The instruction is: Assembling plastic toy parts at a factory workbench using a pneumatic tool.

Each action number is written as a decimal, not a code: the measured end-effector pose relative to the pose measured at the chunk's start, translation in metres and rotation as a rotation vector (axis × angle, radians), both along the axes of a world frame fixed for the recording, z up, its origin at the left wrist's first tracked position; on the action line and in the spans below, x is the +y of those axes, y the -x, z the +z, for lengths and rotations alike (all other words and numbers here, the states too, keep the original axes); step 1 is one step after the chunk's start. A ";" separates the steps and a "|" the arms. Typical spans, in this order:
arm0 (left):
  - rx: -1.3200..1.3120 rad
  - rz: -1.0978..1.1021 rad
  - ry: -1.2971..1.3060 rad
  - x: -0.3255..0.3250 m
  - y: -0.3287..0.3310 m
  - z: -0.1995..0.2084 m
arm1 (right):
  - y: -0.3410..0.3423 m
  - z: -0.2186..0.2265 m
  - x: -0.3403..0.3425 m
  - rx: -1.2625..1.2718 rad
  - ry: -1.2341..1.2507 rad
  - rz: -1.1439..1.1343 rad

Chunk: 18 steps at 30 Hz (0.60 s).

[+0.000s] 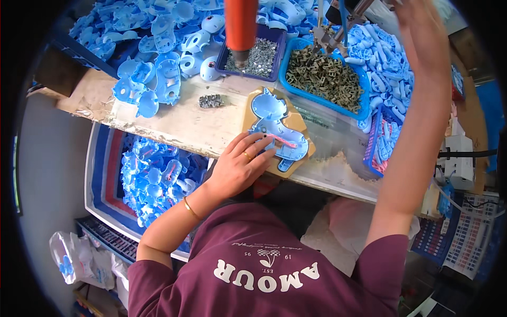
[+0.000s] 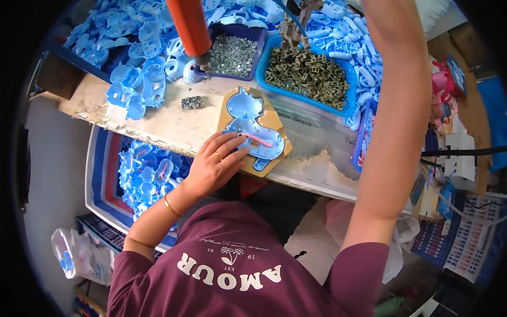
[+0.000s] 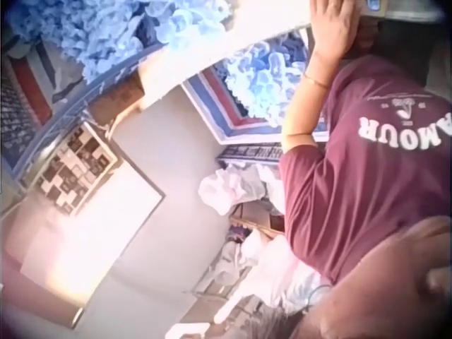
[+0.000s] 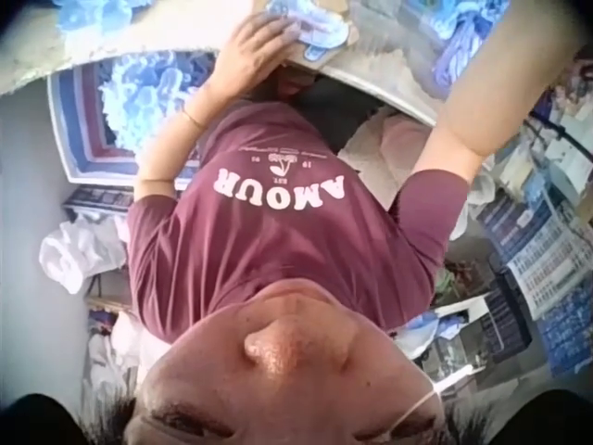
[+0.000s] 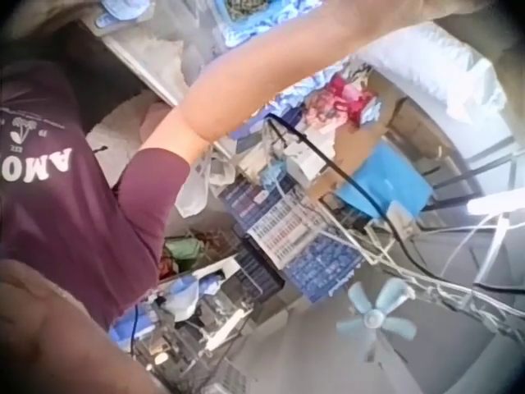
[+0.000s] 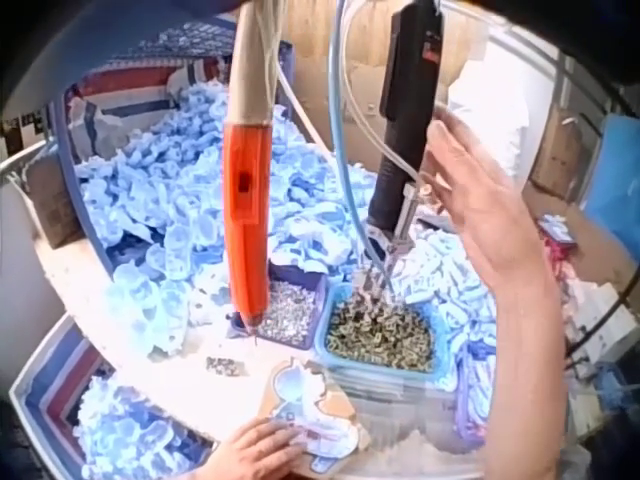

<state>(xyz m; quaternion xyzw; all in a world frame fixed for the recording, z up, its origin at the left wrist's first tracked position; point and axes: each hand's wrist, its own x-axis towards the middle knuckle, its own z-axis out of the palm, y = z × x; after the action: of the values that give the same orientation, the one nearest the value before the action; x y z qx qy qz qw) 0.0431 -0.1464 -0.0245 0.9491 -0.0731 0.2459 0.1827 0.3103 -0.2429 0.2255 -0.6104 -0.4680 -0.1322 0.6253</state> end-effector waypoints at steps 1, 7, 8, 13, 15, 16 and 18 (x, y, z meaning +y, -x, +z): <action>-0.008 0.006 0.008 0.000 0.000 0.000 | -0.006 0.005 0.011 0.118 0.037 0.169; 0.040 0.071 0.023 0.003 0.000 0.003 | 0.022 0.000 0.025 0.147 0.172 0.276; 0.056 0.079 0.015 0.003 -0.001 0.003 | 0.030 -0.005 0.023 0.184 0.175 0.377; 0.099 0.126 0.000 0.007 -0.002 -0.008 | 0.094 -0.041 0.038 0.445 -0.065 0.378; 0.155 0.111 -0.038 0.006 -0.005 -0.007 | 0.087 -0.060 0.045 0.545 -0.257 0.746; 0.156 0.106 -0.034 0.005 -0.006 -0.008 | 0.081 -0.071 0.049 0.592 -0.357 0.931; 0.131 0.112 -0.043 0.004 -0.008 -0.008 | 0.072 -0.089 0.059 0.676 -0.566 1.316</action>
<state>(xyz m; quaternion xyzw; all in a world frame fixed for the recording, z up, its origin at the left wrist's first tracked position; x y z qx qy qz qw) 0.0511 -0.1421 -0.0323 0.9695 -0.0129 0.1917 0.1524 0.2381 -0.1844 0.1367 -0.0332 -0.4659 0.3433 0.8148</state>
